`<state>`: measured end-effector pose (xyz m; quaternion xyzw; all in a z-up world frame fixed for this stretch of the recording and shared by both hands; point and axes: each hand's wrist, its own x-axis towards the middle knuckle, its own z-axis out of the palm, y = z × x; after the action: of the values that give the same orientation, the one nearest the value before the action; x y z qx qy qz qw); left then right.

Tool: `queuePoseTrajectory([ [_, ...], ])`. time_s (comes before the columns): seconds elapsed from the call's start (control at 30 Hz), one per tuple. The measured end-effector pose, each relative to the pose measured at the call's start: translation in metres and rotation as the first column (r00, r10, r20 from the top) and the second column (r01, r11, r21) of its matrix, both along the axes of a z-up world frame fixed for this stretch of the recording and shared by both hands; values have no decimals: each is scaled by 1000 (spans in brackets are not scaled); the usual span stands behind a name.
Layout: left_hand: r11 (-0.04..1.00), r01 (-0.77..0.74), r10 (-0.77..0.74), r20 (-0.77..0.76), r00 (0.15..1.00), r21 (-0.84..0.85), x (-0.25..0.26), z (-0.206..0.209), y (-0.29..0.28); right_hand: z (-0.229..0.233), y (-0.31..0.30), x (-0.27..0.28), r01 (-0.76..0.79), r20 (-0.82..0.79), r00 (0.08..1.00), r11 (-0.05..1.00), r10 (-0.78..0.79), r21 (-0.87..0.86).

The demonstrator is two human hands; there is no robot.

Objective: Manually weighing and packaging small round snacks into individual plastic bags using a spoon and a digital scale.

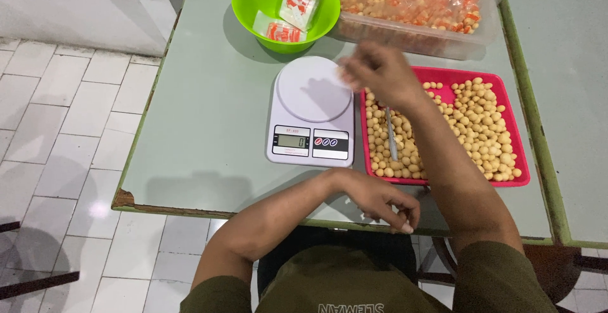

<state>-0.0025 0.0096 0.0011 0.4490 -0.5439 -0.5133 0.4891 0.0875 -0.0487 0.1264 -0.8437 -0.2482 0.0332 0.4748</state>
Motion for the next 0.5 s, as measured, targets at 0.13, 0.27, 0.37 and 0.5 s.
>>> queuePoseTrajectory([
  [0.13, 999, 41, -41, -48, 998, 6, 2, 0, 2, -45, 14, 29, -101, 30, 995, 984, 97, 149],
  [0.27, 999, -20, 21, -23, 1000, 36, 3, 1, 1, -73, 16, 40, -28, -8, 1000, 1000, 28, 5],
  [0.37, 998, -41, 42, -15, 999, 56, 4, -6, -4, -82, 8, 50, 67, 33, 998, 980, -62, -187],
  [0.5, 995, -45, 45, -4, 999, 88, 2, 14, 3, -75, 2, 47, 153, 83, 988, 943, -134, -297],
])
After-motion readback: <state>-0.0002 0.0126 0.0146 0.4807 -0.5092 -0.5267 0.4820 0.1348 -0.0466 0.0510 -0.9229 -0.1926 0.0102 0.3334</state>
